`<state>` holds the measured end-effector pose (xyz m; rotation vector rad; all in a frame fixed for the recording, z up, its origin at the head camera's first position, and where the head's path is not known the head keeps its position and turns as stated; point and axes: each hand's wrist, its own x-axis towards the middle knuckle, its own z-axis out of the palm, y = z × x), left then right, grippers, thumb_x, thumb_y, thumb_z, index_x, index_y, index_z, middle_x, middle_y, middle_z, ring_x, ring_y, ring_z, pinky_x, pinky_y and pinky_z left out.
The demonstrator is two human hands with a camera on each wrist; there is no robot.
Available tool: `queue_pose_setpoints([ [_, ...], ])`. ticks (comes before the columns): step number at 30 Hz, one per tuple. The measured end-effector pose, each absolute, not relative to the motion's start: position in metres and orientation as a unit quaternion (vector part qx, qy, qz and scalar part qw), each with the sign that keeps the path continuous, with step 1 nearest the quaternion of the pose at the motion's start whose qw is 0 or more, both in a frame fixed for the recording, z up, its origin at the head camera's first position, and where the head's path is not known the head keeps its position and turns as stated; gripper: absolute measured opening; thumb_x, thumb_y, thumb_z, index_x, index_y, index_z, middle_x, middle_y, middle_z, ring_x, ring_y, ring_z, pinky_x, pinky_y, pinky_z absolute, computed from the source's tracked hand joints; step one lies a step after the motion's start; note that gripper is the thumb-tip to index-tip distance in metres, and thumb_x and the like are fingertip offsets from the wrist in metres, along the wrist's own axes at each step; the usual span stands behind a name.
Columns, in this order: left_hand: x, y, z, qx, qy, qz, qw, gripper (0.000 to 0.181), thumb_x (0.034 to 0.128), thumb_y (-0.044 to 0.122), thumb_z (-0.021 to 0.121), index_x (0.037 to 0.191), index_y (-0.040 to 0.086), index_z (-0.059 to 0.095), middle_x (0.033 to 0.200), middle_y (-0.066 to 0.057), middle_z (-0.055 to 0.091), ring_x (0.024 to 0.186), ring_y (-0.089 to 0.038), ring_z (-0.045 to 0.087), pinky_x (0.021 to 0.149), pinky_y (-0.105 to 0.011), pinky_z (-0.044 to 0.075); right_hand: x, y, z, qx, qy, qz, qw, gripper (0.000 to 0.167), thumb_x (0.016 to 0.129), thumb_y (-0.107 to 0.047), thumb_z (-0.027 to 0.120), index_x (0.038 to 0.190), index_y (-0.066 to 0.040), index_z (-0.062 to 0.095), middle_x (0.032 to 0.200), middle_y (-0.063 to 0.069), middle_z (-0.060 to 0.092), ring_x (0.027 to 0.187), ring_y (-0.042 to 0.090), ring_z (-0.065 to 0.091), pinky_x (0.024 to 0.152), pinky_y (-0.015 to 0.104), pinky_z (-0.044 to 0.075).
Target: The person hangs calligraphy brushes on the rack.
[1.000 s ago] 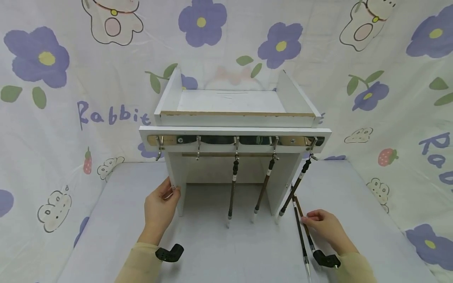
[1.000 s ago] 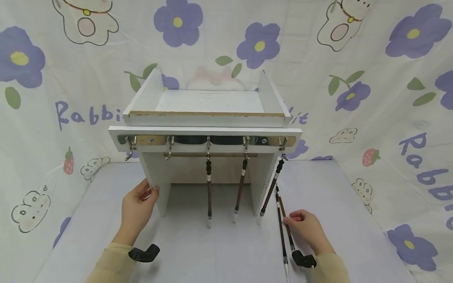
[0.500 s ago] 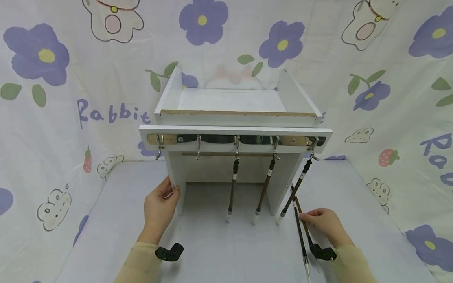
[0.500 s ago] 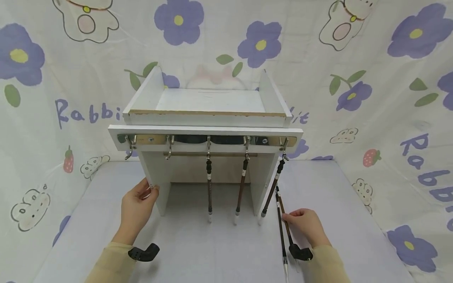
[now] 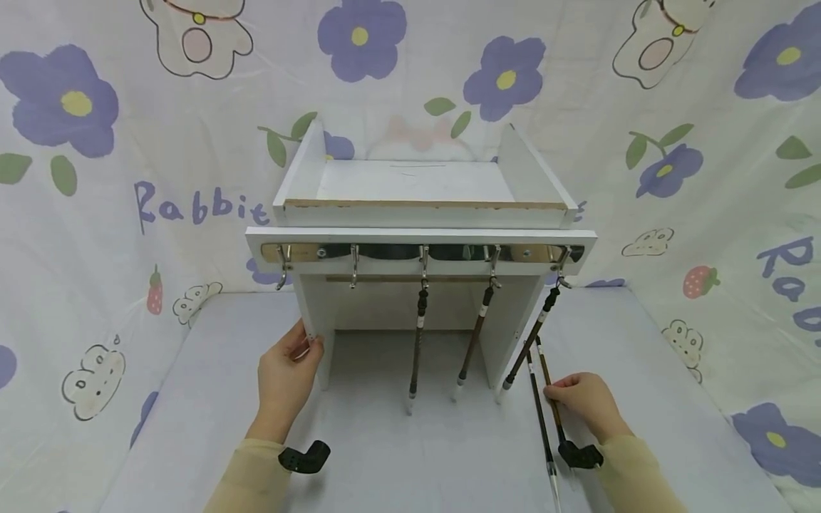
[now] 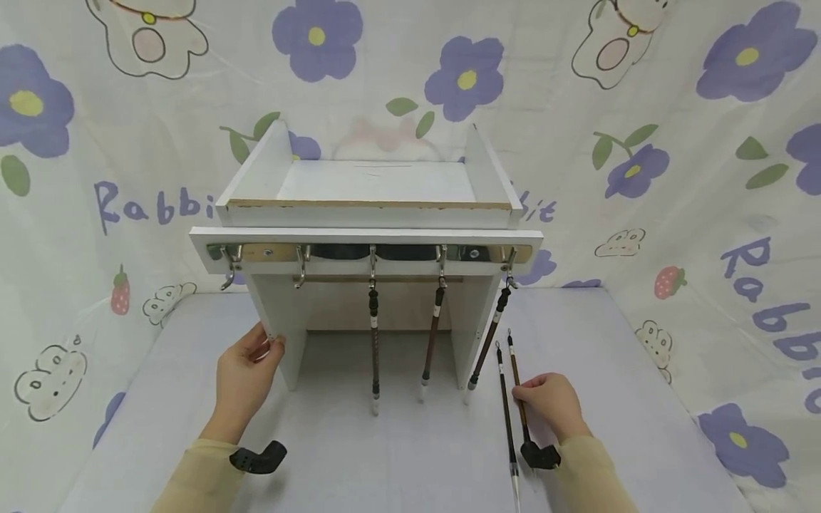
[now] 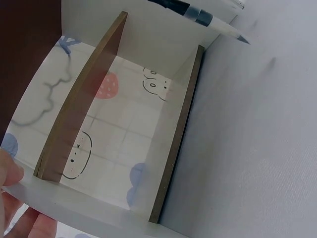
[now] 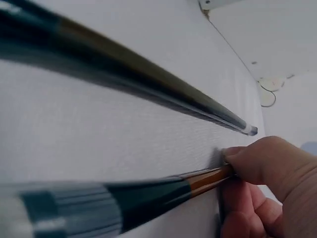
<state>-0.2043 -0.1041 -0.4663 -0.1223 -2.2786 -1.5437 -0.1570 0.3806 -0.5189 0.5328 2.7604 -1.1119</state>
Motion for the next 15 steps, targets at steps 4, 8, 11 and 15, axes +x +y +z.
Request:
queue_pose_setpoints([
  [4,-0.2046,-0.1048,-0.4659,-0.045,-0.811,-0.550,0.193,0.043,0.0912,0.015,0.066,0.133,0.010,0.060,0.120,-0.006,0.066,0.101,-0.018,0.066,0.079,-0.017,0.054,-0.1557,0.3801,-0.5235,0.172,0.913,-0.365,0.052,0.027,0.083,-0.030,0.074,0.086,-0.004,0.071,0.087,0.007,0.065,0.081,0.024,0.056,0.068,0.037,0.048],
  [8,-0.2047,-0.1049,-0.4660,-0.044,-0.815,-0.546,0.189,0.043,0.0912,0.016,0.067,0.133,0.011,0.060,0.120,-0.006,0.066,0.101,-0.019,0.067,0.079,-0.018,0.054,-0.1551,0.3823,-0.5264,0.177,0.913,-0.365,0.046,0.027,0.084,-0.029,0.071,0.091,-0.003,0.071,0.091,0.009,0.066,0.083,0.024,0.056,0.068,0.034,0.048],
  [11,-0.2048,-0.1049,-0.4661,-0.042,-0.817,-0.543,0.190,0.043,0.0910,0.015,0.067,0.133,0.011,0.060,0.120,-0.005,0.066,0.101,-0.018,0.067,0.079,-0.019,0.054,-0.1540,0.3847,-0.5258,0.179,0.909,-0.374,0.037,0.029,0.086,-0.028,0.069,0.097,-0.001,0.071,0.093,0.009,0.066,0.083,0.024,0.056,0.067,0.032,0.048],
  [15,-0.2061,-0.1047,-0.4664,-0.044,-0.815,-0.543,0.195,0.044,0.0908,0.014,0.066,0.134,0.012,0.059,0.120,-0.005,0.067,0.100,-0.018,0.067,0.079,-0.020,0.055,-0.1495,0.3881,-0.5201,0.171,0.896,-0.409,0.025,0.033,0.090,-0.026,0.065,0.106,0.002,0.067,0.092,0.010,0.068,0.079,0.021,0.060,0.064,0.031,0.050],
])
